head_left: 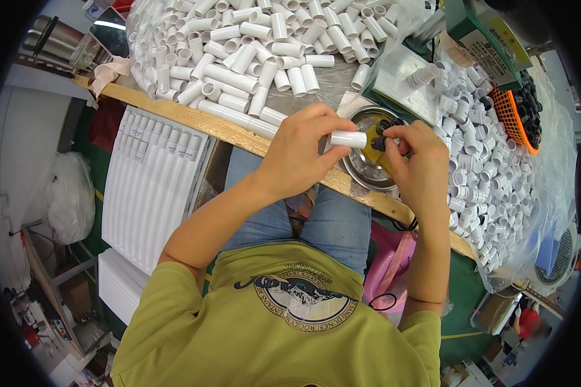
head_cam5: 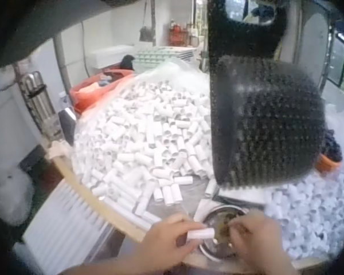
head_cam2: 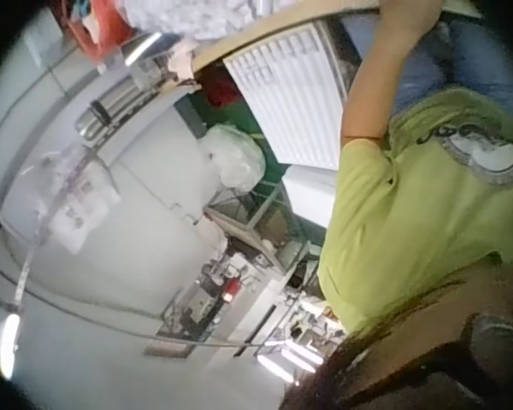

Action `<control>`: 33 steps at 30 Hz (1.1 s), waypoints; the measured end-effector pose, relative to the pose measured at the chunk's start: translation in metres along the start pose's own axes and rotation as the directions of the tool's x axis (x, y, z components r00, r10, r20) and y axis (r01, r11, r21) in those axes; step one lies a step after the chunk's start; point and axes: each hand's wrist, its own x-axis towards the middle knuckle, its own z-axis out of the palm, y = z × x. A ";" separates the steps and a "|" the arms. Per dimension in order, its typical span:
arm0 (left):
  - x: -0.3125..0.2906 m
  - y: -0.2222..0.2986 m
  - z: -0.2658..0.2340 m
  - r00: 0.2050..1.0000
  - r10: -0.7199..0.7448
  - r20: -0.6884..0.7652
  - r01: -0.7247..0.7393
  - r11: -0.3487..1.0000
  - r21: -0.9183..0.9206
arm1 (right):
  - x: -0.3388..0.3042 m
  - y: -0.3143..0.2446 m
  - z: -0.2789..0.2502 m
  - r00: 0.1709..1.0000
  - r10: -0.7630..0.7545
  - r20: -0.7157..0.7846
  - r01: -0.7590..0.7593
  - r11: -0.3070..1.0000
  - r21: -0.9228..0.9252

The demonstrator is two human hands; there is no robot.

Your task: The recorder is assembling small plastic tubes, likely for lip balm, by dipping components into a yellow lubricant or adhesive and fitting them together.

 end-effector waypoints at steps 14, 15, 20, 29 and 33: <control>0.001 0.017 0.025 0.905 -0.303 0.298 0.425 0.652 -0.628 | -0.022 0.047 -0.035 0.938 0.287 -0.194 -0.225 0.931 0.288; 0.003 0.018 0.026 0.914 -0.296 0.278 0.406 0.646 -0.647 | -0.017 0.049 -0.037 0.937 0.276 -0.214 -0.272 0.961 0.050; 0.012 0.020 0.032 0.918 -0.278 0.284 0.397 0.663 -0.634 | -0.007 0.074 -0.021 0.988 0.027 -0.154 -0.088 0.909 -0.408; 0.027 0.025 0.037 0.929 -0.245 0.279 0.371 0.640 -0.673 | -0.021 0.033 -0.033 0.994 0.071 -0.088 0.002 0.766 0.643; 0.038 0.020 0.035 0.943 -0.187 0.275 0.320 0.734 -0.599 | -0.019 0.035 -0.032 1.000 0.015 0.002 -0.014 0.843 0.537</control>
